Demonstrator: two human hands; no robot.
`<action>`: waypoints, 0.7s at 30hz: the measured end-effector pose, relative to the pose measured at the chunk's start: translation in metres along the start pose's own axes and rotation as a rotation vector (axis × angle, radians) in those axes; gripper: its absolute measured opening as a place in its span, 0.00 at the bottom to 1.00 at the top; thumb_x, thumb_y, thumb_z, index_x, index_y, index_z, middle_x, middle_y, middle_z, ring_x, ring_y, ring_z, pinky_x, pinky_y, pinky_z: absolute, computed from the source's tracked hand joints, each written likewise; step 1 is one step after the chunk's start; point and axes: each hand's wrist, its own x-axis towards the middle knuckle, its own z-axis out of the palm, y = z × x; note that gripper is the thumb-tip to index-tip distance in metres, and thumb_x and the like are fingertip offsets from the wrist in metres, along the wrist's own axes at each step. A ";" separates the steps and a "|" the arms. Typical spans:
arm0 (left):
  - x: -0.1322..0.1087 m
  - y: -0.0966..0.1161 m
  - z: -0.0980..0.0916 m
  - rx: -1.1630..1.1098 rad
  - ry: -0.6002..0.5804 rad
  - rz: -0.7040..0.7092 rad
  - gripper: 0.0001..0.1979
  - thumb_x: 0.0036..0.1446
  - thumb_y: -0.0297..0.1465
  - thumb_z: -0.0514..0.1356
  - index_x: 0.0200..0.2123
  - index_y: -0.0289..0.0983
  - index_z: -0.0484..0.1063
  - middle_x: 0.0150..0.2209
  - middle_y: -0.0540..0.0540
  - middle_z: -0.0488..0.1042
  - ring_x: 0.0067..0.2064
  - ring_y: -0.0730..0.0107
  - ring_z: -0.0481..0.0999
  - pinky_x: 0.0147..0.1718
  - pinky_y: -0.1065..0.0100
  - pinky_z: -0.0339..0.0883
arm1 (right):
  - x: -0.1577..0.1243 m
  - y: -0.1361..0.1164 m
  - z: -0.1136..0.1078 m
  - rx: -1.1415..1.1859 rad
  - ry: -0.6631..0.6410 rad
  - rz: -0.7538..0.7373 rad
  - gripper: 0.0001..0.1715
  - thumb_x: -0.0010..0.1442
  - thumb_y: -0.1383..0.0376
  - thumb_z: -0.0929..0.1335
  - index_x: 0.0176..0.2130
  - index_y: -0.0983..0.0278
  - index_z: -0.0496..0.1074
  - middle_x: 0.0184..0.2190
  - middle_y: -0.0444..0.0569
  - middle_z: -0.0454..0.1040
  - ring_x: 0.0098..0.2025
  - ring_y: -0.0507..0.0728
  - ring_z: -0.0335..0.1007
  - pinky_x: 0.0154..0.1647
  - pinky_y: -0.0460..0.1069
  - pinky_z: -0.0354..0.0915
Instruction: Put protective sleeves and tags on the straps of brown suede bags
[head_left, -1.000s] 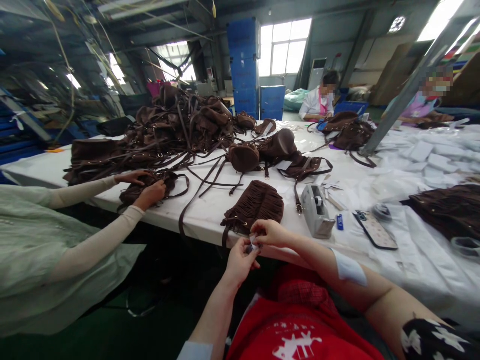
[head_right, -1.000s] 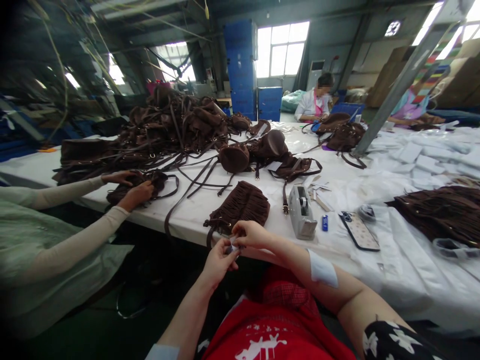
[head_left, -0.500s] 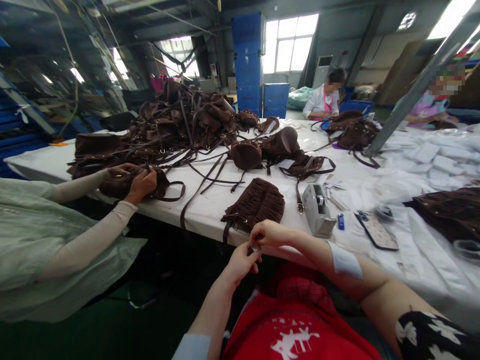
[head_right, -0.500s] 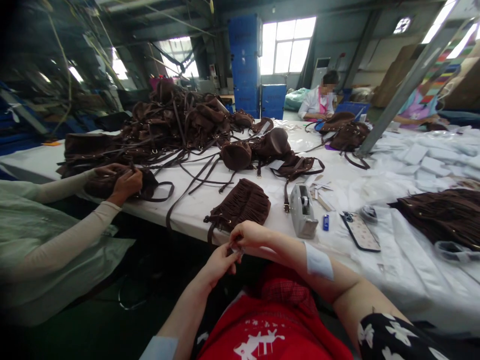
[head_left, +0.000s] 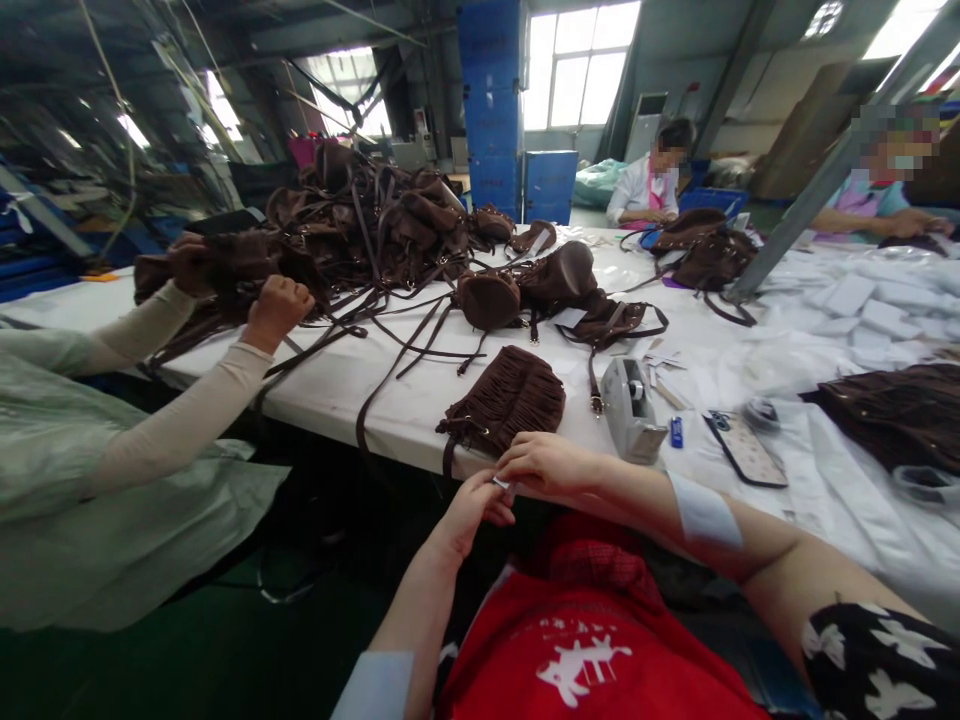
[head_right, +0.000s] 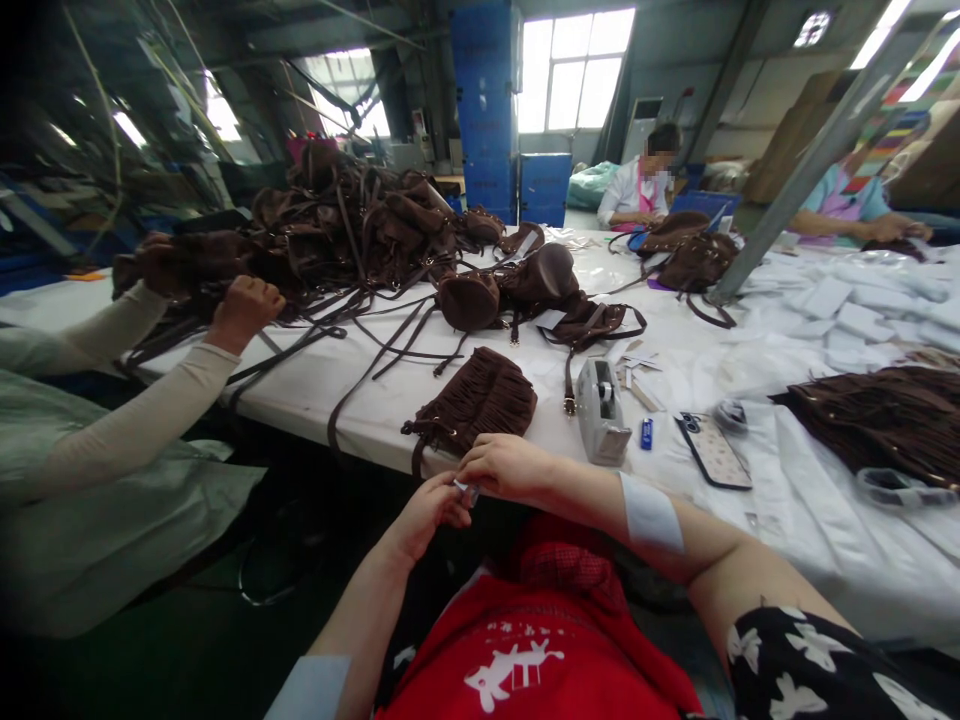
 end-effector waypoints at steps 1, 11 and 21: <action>0.000 0.001 -0.001 -0.013 -0.003 -0.002 0.15 0.50 0.39 0.61 0.35 0.34 0.69 0.26 0.50 0.73 0.21 0.74 0.76 0.19 0.76 0.63 | -0.003 -0.001 0.002 -0.001 0.023 0.006 0.16 0.61 0.67 0.65 0.49 0.61 0.74 0.48 0.51 0.74 0.48 0.56 0.65 0.50 0.51 0.63; -0.005 0.007 0.003 0.008 -0.011 0.028 0.20 0.47 0.44 0.65 0.37 0.35 0.68 0.26 0.52 0.73 0.22 0.76 0.74 0.21 0.77 0.63 | -0.066 -0.024 -0.001 -0.009 0.717 0.479 0.18 0.60 0.68 0.65 0.50 0.61 0.71 0.47 0.53 0.74 0.51 0.59 0.67 0.53 0.56 0.64; 0.009 -0.012 -0.010 0.040 0.064 -0.054 0.33 0.32 0.49 0.71 0.39 0.36 0.71 0.24 0.49 0.76 0.22 0.67 0.74 0.21 0.70 0.66 | -0.180 0.042 -0.021 0.070 1.005 1.305 0.18 0.61 0.59 0.61 0.30 0.64 0.76 0.32 0.51 0.76 0.40 0.57 0.69 0.45 0.51 0.62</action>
